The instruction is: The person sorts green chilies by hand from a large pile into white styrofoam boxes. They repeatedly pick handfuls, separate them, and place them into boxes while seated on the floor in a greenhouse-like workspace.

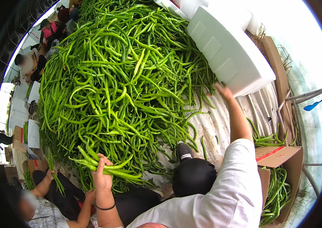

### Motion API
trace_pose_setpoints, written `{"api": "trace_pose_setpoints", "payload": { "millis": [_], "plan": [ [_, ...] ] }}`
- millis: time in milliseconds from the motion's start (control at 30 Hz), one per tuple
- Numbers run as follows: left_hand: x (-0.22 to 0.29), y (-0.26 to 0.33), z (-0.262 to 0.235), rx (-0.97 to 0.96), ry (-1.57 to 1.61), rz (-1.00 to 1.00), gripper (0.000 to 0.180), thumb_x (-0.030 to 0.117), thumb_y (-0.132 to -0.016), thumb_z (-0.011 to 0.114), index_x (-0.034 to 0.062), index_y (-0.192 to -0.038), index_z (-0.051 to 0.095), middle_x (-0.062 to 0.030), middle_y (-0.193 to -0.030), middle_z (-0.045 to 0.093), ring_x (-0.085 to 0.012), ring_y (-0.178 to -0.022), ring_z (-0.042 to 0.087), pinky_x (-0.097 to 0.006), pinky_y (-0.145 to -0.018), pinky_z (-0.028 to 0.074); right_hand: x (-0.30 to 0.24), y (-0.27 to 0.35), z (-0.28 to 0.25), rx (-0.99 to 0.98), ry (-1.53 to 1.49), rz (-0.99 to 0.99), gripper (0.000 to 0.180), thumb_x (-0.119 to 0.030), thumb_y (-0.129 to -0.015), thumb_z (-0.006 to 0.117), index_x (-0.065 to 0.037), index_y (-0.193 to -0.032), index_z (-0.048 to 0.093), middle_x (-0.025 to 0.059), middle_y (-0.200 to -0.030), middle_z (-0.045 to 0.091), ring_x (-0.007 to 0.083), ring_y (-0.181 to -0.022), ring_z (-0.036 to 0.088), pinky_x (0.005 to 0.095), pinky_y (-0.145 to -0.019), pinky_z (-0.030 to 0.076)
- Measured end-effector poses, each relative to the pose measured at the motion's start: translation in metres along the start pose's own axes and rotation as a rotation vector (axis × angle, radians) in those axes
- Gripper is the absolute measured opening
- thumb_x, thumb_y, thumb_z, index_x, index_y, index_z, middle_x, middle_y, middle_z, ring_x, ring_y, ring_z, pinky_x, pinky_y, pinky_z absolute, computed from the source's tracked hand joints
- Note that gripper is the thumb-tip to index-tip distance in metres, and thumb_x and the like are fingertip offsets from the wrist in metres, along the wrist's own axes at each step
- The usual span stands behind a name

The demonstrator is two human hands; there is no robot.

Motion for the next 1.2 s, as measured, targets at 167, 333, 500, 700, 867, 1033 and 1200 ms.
{"api": "trace_pose_setpoints", "payload": {
  "millis": [167,333,500,700,867,1033,1200],
  "plan": [
    [0.001,0.001,-0.004,0.037,-0.022,0.017,0.017,0.007,-0.091,0.058,0.0037,-0.106,0.051,-0.0029,-0.085,0.05,-0.0139,-0.076,0.048,-0.029,-0.074,0.04,-0.068,0.038,-0.092,0.55,0.313,-0.113,0.065,-0.046,-0.08,0.064,-0.008,-0.131,0.048,0.0232,-0.124,0.055,0.038,-0.117,0.051,0.0423,-0.098,0.04],
    [-0.008,-0.012,-0.005,0.025,-0.039,-0.005,0.019,0.009,-0.09,0.059,0.0037,-0.106,0.051,-0.0028,-0.085,0.05,-0.0141,-0.077,0.048,-0.029,-0.074,0.04,-0.016,0.015,-0.096,0.525,0.316,-0.008,0.059,-0.038,-0.078,0.068,-0.008,-0.126,0.053,0.022,-0.119,0.057,0.0375,-0.112,0.052,0.0429,-0.097,0.041],
    [-0.008,-0.021,-0.004,0.049,-0.031,-0.006,0.019,0.008,-0.09,0.058,0.0035,-0.107,0.051,-0.0028,-0.087,0.051,-0.0137,-0.078,0.049,-0.029,-0.075,0.04,-0.037,0.001,-0.109,0.623,0.276,0.001,0.055,-0.034,-0.08,0.065,-0.005,-0.126,0.053,0.0191,-0.123,0.057,0.0353,-0.114,0.053,0.0414,-0.096,0.042],
    [-0.013,-0.033,-0.007,0.06,-0.054,-0.035,0.016,0.01,-0.091,0.059,0.0067,-0.105,0.052,-0.0012,-0.083,0.051,-0.0127,-0.075,0.048,-0.029,-0.072,0.04,-0.117,-0.035,-0.036,0.454,0.203,-0.31,0.032,-0.026,-0.081,0.064,-0.01,-0.109,0.063,0.0129,-0.109,0.062,0.0316,-0.102,0.059,0.0393,-0.089,0.046],
    [-0.012,-0.037,-0.007,0.078,-0.046,-0.029,0.017,0.007,-0.09,0.058,0.0037,-0.105,0.053,-0.003,-0.087,0.052,-0.0131,-0.077,0.05,-0.028,-0.073,0.042,-0.237,-0.015,0.073,0.249,-0.043,-0.658,0.018,-0.005,-0.084,0.06,-0.008,-0.101,0.066,0.0136,-0.098,0.064,0.0298,-0.087,0.064,0.0344,-0.077,0.052],
    [-0.008,-0.037,-0.012,0.102,-0.032,-0.035,0.012,0.005,-0.09,0.057,0.0039,-0.101,0.054,-0.0035,-0.085,0.053,-0.0131,-0.077,0.051,-0.027,-0.072,0.042,-0.318,0.008,0.166,0.011,0.19,-0.805,0.061,-0.006,-0.07,0.07,-0.011,-0.128,0.051,0.0141,-0.116,0.057,0.0304,-0.109,0.055,0.0396,-0.092,0.047],
    [-0.004,-0.035,-0.02,0.075,-0.067,-0.035,0.021,0.008,-0.089,0.06,0.0061,-0.108,0.053,-0.0017,-0.087,0.052,-0.0134,-0.078,0.048,-0.03,-0.075,0.041,-0.342,-0.003,0.198,0.056,0.59,-0.734,0.074,-0.011,-0.066,0.072,-0.022,-0.135,0.046,0.0122,-0.104,0.057,0.0299,-0.1,0.052,0.0397,-0.09,0.043]
  ]
}}
Point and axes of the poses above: each hand's wrist, its own y-axis away from the middle knuckle, its own z-axis out of the palm, x = y × z, the point moved 9 cm from there along -y, towards the middle knuckle
